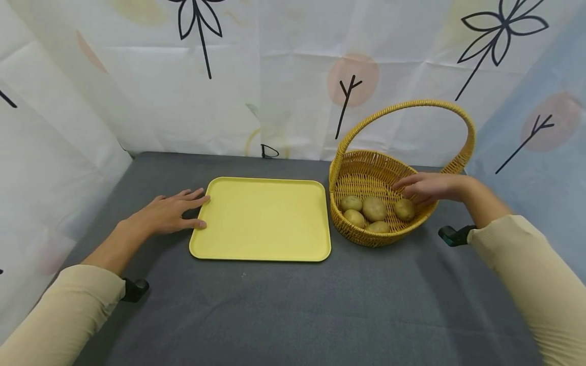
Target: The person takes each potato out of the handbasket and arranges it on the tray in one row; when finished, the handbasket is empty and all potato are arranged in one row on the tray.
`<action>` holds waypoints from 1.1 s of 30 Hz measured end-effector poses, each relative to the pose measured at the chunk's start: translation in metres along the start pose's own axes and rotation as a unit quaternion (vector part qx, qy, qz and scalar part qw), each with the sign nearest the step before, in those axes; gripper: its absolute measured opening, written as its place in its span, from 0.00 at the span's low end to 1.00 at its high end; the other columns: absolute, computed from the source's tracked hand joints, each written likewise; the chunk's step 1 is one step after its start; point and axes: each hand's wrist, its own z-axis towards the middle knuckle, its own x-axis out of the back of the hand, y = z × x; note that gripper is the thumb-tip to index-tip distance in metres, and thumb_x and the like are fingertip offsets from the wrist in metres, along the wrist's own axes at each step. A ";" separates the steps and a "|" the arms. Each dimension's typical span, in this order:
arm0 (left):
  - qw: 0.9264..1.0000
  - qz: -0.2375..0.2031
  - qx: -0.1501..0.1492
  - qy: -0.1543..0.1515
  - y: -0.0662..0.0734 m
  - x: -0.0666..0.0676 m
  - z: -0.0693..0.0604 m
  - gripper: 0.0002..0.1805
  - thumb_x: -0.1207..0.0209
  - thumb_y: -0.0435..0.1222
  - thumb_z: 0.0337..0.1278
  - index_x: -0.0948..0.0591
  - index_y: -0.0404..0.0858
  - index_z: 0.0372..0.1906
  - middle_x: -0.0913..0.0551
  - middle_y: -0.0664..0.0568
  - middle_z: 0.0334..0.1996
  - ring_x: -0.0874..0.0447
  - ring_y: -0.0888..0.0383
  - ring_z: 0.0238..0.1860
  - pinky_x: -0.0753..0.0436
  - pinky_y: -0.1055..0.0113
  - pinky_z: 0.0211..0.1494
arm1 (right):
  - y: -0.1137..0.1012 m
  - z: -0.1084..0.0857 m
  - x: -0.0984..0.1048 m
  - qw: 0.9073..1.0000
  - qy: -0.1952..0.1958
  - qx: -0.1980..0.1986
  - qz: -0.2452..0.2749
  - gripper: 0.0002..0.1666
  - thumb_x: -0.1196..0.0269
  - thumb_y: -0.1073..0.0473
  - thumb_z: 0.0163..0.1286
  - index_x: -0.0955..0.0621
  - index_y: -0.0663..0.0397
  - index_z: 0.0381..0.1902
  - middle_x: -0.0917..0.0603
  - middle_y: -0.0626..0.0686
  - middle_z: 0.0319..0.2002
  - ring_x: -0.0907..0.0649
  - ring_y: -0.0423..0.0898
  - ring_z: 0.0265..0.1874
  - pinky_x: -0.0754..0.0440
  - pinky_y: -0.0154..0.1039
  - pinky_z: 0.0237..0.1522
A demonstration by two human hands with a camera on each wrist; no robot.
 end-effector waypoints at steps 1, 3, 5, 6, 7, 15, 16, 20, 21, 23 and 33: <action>1.000 -0.001 0.001 0.001 0.000 0.000 0.000 0.50 0.47 0.69 0.60 0.40 0.43 0.78 0.48 0.39 0.78 0.52 0.33 0.76 0.50 0.24 0.63 | 0.001 0.002 0.001 1.000 -0.006 -0.001 -0.012 0.35 0.55 0.57 0.78 0.46 0.68 0.77 0.52 0.74 0.75 0.38 0.70 0.70 0.32 0.60 0.65; 1.000 -0.003 0.004 0.002 0.000 0.000 -0.001 0.49 0.47 0.68 0.60 0.40 0.43 0.78 0.48 0.39 0.78 0.52 0.33 0.76 0.51 0.24 0.64 | 0.002 0.006 0.002 0.999 -0.017 0.001 -0.032 0.33 0.54 0.59 0.78 0.44 0.69 0.76 0.49 0.76 0.74 0.37 0.70 0.70 0.30 0.60 0.64; 1.000 -0.008 0.007 0.001 0.000 -0.001 -0.001 0.49 0.47 0.68 0.60 0.40 0.43 0.78 0.48 0.39 0.78 0.52 0.33 0.76 0.51 0.24 0.64 | 0.004 0.008 0.004 0.998 -0.031 0.002 -0.050 0.33 0.51 0.61 0.77 0.43 0.68 0.75 0.45 0.77 0.72 0.36 0.70 0.69 0.29 0.60 0.63; 1.000 -0.010 0.006 0.000 0.001 0.000 -0.002 0.49 0.46 0.68 0.61 0.40 0.43 0.78 0.48 0.39 0.78 0.52 0.33 0.76 0.52 0.24 0.64 | 0.004 0.008 0.004 0.998 -0.037 0.002 -0.059 0.34 0.50 0.63 0.75 0.42 0.67 0.75 0.44 0.78 0.72 0.36 0.71 0.69 0.30 0.60 0.63; 1.000 -0.012 0.006 0.000 0.001 0.000 -0.002 0.49 0.46 0.67 0.61 0.40 0.43 0.78 0.48 0.39 0.78 0.52 0.33 0.76 0.52 0.24 0.64 | 0.004 0.009 0.005 0.997 -0.043 0.001 -0.065 0.35 0.47 0.63 0.74 0.41 0.67 0.75 0.42 0.78 0.71 0.37 0.71 0.69 0.30 0.61 0.63; 1.000 -0.013 0.002 -0.002 0.002 0.000 -0.001 0.49 0.47 0.68 0.60 0.40 0.43 0.78 0.49 0.38 0.78 0.52 0.33 0.76 0.51 0.24 0.64 | 0.004 0.010 0.006 0.994 -0.067 0.000 -0.083 0.41 0.37 0.59 0.70 0.39 0.60 0.76 0.38 0.76 0.69 0.39 0.74 0.69 0.31 0.63 0.62; 1.000 -0.012 0.002 -0.002 0.002 0.000 -0.001 0.49 0.47 0.68 0.60 0.40 0.43 0.78 0.49 0.38 0.78 0.52 0.33 0.76 0.50 0.24 0.64 | 0.004 0.010 0.006 0.994 -0.067 -0.001 -0.085 0.41 0.36 0.59 0.70 0.38 0.59 0.76 0.37 0.75 0.69 0.37 0.73 0.68 0.30 0.62 0.62; 1.000 -0.013 0.004 -0.002 0.001 0.000 -0.001 0.49 0.48 0.68 0.60 0.40 0.43 0.78 0.50 0.39 0.78 0.52 0.34 0.76 0.51 0.24 0.64 | 0.002 0.014 0.006 0.993 -0.079 -0.004 -0.082 0.41 0.36 0.60 0.69 0.38 0.61 0.75 0.30 0.70 0.64 0.26 0.63 0.60 0.24 0.53 0.56; 1.000 -0.014 0.004 -0.002 0.001 0.000 -0.001 0.49 0.47 0.68 0.61 0.40 0.43 0.78 0.50 0.39 0.78 0.52 0.34 0.76 0.51 0.24 0.64 | 0.002 0.016 0.006 0.993 -0.084 -0.006 -0.081 0.41 0.36 0.61 0.68 0.38 0.63 0.75 0.28 0.68 0.61 0.24 0.59 0.56 0.23 0.50 0.54; 1.000 -0.016 0.004 -0.002 0.001 0.000 -0.001 0.49 0.47 0.68 0.60 0.40 0.43 0.78 0.50 0.39 0.78 0.52 0.34 0.76 0.51 0.24 0.64 | 0.000 0.018 0.006 0.993 -0.096 -0.012 -0.075 0.42 0.36 0.63 0.67 0.38 0.65 0.75 0.24 0.64 0.55 0.21 0.52 0.47 0.22 0.46 0.48; 1.000 -0.018 0.004 -0.005 0.002 0.000 -0.001 0.49 0.46 0.67 0.61 0.40 0.42 0.78 0.51 0.39 0.79 0.53 0.34 0.76 0.51 0.24 0.64 | -0.005 0.027 0.003 0.990 -0.123 -0.031 -0.058 0.36 0.36 0.67 0.64 0.34 0.63 0.69 0.21 0.56 0.43 0.22 0.45 0.36 0.22 0.41 0.41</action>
